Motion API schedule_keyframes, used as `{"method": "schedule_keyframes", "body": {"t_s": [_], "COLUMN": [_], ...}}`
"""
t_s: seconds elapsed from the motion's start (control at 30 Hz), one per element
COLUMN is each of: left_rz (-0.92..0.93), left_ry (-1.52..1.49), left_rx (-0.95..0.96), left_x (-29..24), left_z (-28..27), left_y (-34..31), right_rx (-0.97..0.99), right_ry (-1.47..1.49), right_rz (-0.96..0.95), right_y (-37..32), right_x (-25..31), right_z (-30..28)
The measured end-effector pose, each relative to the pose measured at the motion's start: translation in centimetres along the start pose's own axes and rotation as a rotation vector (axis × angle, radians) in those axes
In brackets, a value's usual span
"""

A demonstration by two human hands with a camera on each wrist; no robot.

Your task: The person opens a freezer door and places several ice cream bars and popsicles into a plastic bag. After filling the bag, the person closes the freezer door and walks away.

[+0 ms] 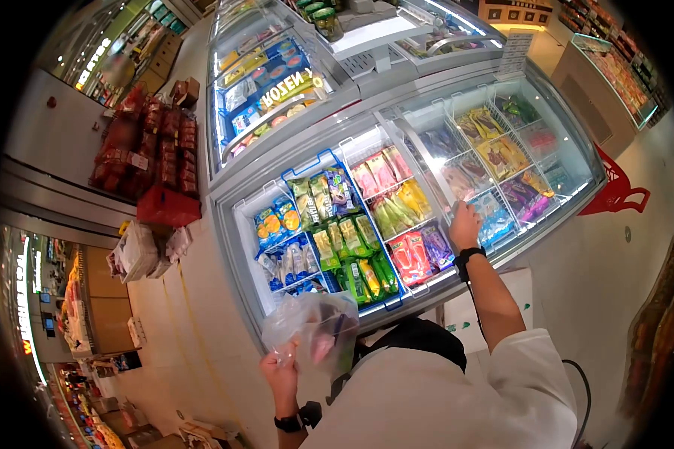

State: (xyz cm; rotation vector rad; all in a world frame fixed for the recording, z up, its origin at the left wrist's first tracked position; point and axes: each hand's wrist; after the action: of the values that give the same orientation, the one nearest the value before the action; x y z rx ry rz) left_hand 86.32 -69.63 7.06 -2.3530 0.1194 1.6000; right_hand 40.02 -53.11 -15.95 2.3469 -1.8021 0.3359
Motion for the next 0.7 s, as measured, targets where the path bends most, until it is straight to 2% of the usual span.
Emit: {"method": "schedule_keyframes", "body": {"t_s": [0.03, 0.13, 0.2, 0.27, 0.37, 0.4, 0.47, 0.5, 0.57, 0.6, 0.63, 0.7], "left_rz": [0.009, 0.011, 0.029, 0.082, 0.081, 0.18, 0.368, 0.412, 0.508, 0.49, 0.472, 0.502], "left_ry": [0.033, 0.022, 0.052, 0.151, 0.113, 0.161, 0.264, 0.313, 0.41, 0.349, 0.292, 0.188], "left_rx": [0.016, 0.113, 0.179, 0.237, 0.326, 0.359, 0.423, 0.442, 0.483, 0.494, 0.507, 0.491], "left_x": [0.4, 1.4, 1.7, 1.4, 2.6, 2.9, 3.9, 5.0, 7.4, 7.2, 6.7, 7.1], "left_z": [-0.5, -1.6, -2.3, -2.8, -3.4, -3.4, -3.8, -4.0, -4.0, -4.3, -4.7, -5.3], "left_y": [0.5, 2.4, 3.8, 5.4, 7.9, 8.9, 10.4, 11.1, 12.8, 13.3, 13.9, 15.3], "right_rx": [-0.111, -0.061, 0.24, 0.455, 0.773, 0.866, 0.734, 0.68, 0.548, 0.483, 0.413, 0.5], "right_ry": [0.003, 0.211, 0.509, 0.625, 0.842, 0.915, 0.879, 0.723, 0.649, 0.612, 0.684, 0.899], "right_rz": [-0.058, -0.267, -0.43, -0.517, -0.363, -0.312, -0.451, -0.533, -0.556, -0.566, -0.517, -0.305], "right_y": [-0.9, -3.5, -6.0, -10.7, -18.4, -20.8, -25.1, -26.6, -29.0, -29.9, -30.4, -31.1], "right_x": [0.5, 3.4, 7.3, 13.6, 22.7, 25.1, 28.9, 30.2, 32.0, 32.7, 33.3, 34.4], "right_z": [0.0, 0.3, 0.1, -5.0, -11.4, -12.4, -12.6, -12.2, -10.4, -9.4, -8.9, -10.0]}}
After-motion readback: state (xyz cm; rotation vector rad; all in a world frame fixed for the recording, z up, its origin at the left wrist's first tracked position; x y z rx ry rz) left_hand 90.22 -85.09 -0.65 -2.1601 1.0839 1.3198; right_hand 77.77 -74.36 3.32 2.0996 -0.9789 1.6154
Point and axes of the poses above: each hand's wrist, its own y-axis towards the middle knuckle, its own z-axis out of the palm, x = y × z, and after that the axes turned 5 degrees about -x, right-handed
